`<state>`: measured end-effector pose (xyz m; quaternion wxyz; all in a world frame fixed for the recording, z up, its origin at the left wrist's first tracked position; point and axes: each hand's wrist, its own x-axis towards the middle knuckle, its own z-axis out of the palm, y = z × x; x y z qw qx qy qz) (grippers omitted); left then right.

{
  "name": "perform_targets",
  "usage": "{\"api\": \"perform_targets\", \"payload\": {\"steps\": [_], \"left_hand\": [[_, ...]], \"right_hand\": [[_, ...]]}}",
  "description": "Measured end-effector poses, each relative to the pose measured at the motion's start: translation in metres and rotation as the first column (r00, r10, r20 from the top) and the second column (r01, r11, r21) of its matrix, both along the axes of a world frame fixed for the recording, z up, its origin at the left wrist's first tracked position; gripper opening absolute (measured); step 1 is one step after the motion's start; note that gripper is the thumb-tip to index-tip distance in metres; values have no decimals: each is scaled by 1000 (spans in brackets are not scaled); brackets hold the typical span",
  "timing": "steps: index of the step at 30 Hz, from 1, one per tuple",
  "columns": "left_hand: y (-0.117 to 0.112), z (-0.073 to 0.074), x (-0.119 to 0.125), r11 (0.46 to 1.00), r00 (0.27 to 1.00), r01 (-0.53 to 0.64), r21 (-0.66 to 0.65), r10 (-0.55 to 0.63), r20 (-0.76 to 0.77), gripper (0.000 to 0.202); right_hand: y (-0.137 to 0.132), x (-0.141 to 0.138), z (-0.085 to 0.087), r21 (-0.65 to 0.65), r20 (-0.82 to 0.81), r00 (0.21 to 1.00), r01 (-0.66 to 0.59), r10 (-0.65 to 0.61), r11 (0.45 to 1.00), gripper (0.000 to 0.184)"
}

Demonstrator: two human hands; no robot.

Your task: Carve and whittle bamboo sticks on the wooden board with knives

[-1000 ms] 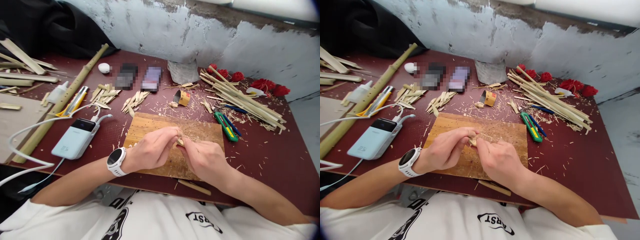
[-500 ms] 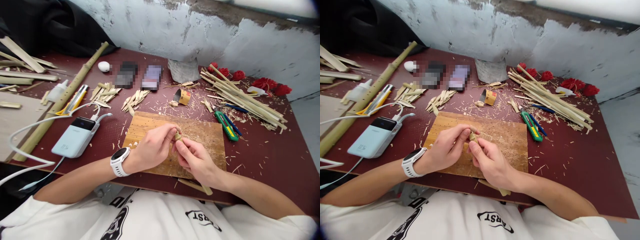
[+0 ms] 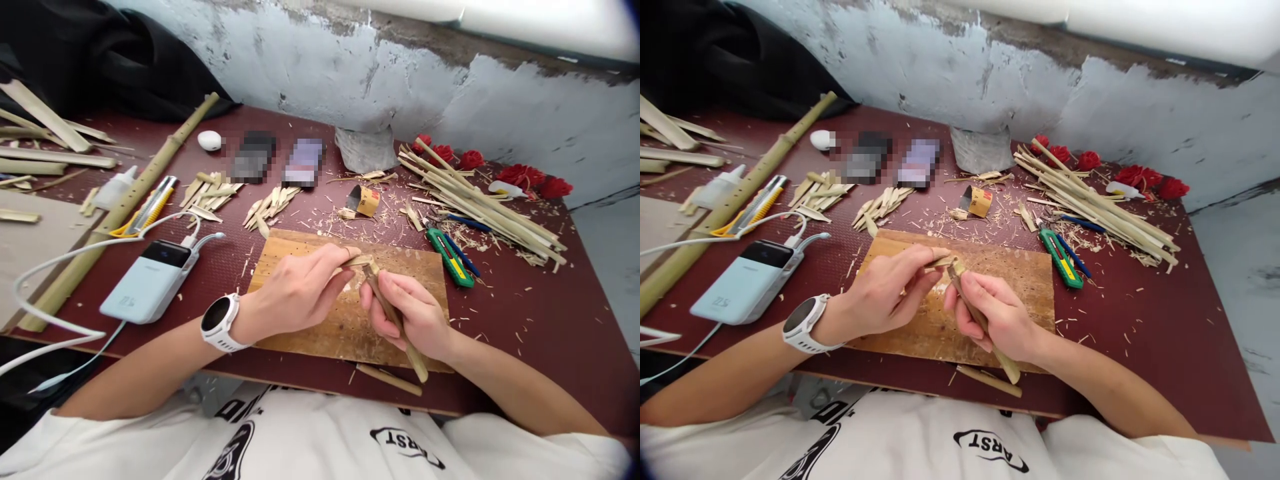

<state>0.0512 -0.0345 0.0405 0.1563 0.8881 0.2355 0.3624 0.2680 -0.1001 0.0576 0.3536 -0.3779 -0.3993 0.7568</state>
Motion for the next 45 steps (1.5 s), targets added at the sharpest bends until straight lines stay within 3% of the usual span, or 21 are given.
{"api": "perform_targets", "payload": {"steps": [5,7,9,13,16,20,26,38,42,45], "left_hand": [[0,-2,2,945,987,-120,306,146,-62,13],[-2,0,3,913,976,-155,378,200,-83,6],[-3,1,4,900,967,-158,406,224,-120,12],[-9,-2,9,942,957,-148,302,213,-195,24],[-18,-7,17,979,958,-167,119,190,-214,23],[-28,-14,29,983,967,-174,-58,160,-198,22],[-28,-19,35,973,972,-186,-138,161,-171,20],[-21,-20,37,956,974,-204,-211,176,-140,18],[-20,-22,37,957,982,-185,-222,169,-87,19],[-11,-20,31,972,992,-128,-195,124,-34,16]], "right_hand": [[-5,-4,-5,-46,-66,998,-11,8,999,45],[-8,-8,-8,-78,-126,992,-18,8,997,46],[-11,-10,-9,-98,-163,987,-11,-5,995,47],[-15,-15,-7,-97,-98,993,55,-65,994,46],[-18,-21,-7,-65,-17,990,140,-141,988,46],[-24,-31,-11,-8,52,964,263,-262,965,47],[-31,-38,-18,-22,24,943,333,-332,943,44],[-32,-44,-28,-13,-159,934,321,-319,947,40],[-31,-42,-25,43,-127,948,298,-291,954,39],[-25,-32,-17,131,20,973,224,-229,966,40]]}}
